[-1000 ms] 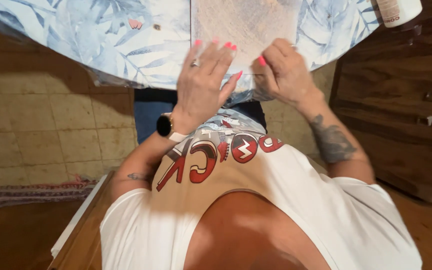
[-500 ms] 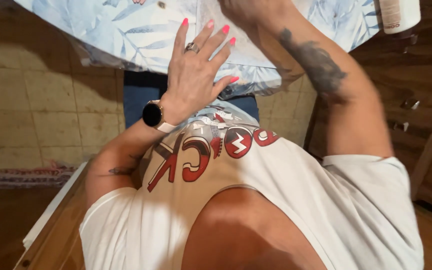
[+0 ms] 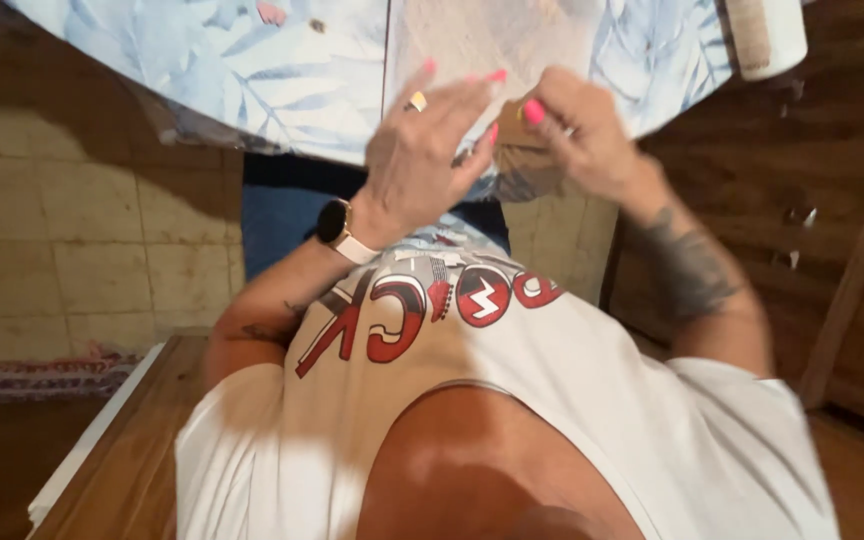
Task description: Decorating a surface with small pink decorative pieces
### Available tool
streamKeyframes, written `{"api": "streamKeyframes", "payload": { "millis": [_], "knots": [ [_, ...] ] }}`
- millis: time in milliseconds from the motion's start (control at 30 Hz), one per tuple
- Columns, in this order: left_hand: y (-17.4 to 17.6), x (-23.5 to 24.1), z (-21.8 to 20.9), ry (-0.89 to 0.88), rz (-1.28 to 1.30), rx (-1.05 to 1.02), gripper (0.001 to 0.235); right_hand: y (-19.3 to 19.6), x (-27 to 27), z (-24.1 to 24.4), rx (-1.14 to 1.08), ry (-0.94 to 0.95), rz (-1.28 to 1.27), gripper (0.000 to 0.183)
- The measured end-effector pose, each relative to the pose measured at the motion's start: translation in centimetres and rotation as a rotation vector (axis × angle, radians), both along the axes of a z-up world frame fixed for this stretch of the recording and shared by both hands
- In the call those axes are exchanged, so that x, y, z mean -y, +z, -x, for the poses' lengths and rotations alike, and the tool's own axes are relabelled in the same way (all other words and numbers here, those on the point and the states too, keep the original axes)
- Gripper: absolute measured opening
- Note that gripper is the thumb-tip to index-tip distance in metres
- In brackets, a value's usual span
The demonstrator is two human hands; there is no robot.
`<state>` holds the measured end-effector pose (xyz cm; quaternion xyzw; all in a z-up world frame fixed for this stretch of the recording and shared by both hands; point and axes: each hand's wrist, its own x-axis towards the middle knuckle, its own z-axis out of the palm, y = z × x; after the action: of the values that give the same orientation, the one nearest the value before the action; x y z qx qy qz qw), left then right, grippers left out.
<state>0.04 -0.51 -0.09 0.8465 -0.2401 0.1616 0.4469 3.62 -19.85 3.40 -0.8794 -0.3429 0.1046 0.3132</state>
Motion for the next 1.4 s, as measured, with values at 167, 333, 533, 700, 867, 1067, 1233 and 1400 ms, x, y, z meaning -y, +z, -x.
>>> {"api": "streamKeyframes", "payload": {
  "millis": [167, 333, 533, 700, 867, 1067, 1233, 1400],
  "knots": [
    [0.5, 0.1, 0.4, 0.027, 0.181, -0.036, 0.029, 0.6, -3.0, 1.1, -0.057, -0.066, -0.228, 0.031],
    [0.6, 0.1, 0.2, 0.025, 0.226, -0.005, 0.026, 0.5, -3.2, 1.2, -0.074, -0.104, -0.25, 0.031],
    [0.7, 0.0, 0.2, 0.052, 0.29, 0.02, 0.018, 0.7, -3.6, 1.4, -0.072, -0.117, -0.264, 0.031],
    [0.5, 0.2, 0.4, 0.068, 0.294, 0.063, 0.021, 0.9, -3.6, 1.7, -0.081, -0.145, -0.259, 0.033],
    [0.6, 0.3, 0.5, 0.073, 0.305, 0.099, 0.023, 0.5, -3.5, 2.1, -0.177, -0.206, -0.328, 0.033],
    [1.1, 0.3, 0.6, 0.091, 0.304, 0.123, 0.023, 0.3, -3.6, 2.7, -0.413, -0.307, -0.444, 0.027],
    [1.4, 0.1, 0.8, 0.086, 0.313, 0.128, 0.02, 0.1, -3.1, 2.4, -0.377, -0.299, -0.461, 0.022],
    [-0.2, -1.2, 1.2, 0.095, -0.27, 0.093, 0.03, -2.6, 2.4, 1.7, 0.34, -0.102, 0.297, 0.018]
  ]
}}
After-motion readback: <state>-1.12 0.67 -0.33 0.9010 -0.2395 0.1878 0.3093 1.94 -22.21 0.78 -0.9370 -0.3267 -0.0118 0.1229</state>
